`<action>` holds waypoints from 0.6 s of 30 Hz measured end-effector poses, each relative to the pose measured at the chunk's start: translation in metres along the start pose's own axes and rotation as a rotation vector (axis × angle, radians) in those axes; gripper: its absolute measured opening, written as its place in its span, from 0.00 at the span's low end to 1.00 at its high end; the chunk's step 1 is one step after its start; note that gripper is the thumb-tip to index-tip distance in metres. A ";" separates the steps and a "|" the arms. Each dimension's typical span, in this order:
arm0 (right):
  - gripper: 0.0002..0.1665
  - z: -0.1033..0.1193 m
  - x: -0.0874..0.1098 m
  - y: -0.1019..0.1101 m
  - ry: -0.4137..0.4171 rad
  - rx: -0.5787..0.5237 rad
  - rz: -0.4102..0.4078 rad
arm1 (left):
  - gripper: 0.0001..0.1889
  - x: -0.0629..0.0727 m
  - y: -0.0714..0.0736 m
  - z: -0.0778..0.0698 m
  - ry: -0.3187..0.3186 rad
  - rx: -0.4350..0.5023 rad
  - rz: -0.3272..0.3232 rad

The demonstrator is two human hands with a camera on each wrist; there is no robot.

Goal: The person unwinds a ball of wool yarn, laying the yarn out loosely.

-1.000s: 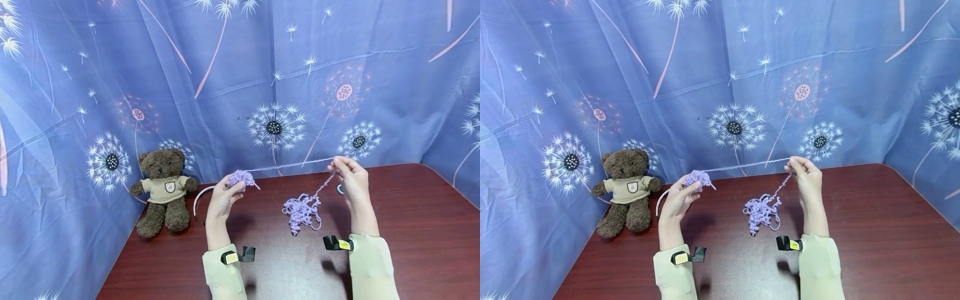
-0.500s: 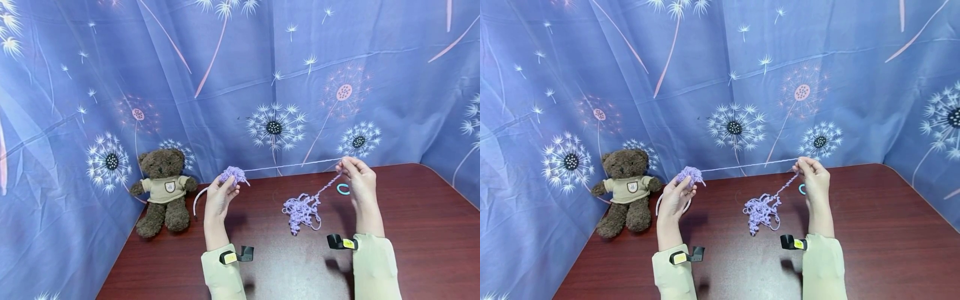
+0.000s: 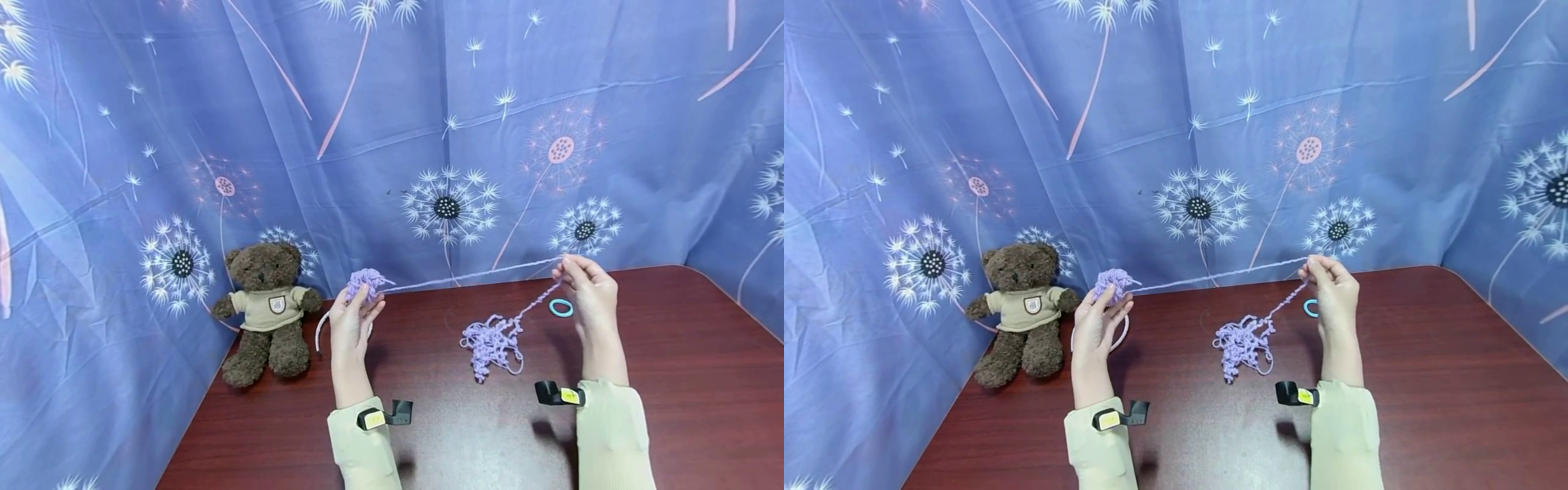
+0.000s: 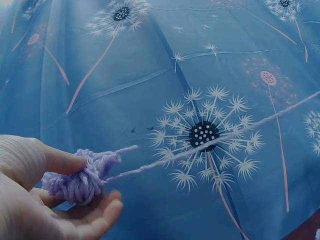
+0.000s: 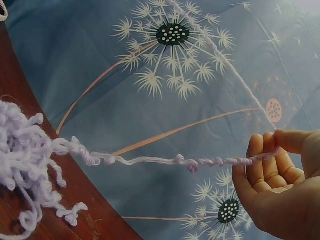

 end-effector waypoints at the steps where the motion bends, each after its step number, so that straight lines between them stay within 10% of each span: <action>1: 0.06 0.000 0.000 0.000 0.000 0.001 -0.002 | 0.10 0.000 0.000 0.000 0.002 -0.005 0.000; 18: 0.09 -0.032 0.008 -0.039 -0.081 0.301 0.159 | 0.06 0.004 -0.032 0.014 0.023 -0.018 0.119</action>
Point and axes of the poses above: each hand's wrist, its own x-axis away from the middle knuckle, its own y-axis out of the back of the hand, z = x × y, the point moved 10 cm from there along -x, towards the middle knuckle, and after that the axes turned 2 degrees about -y, right-handed, at the moved point
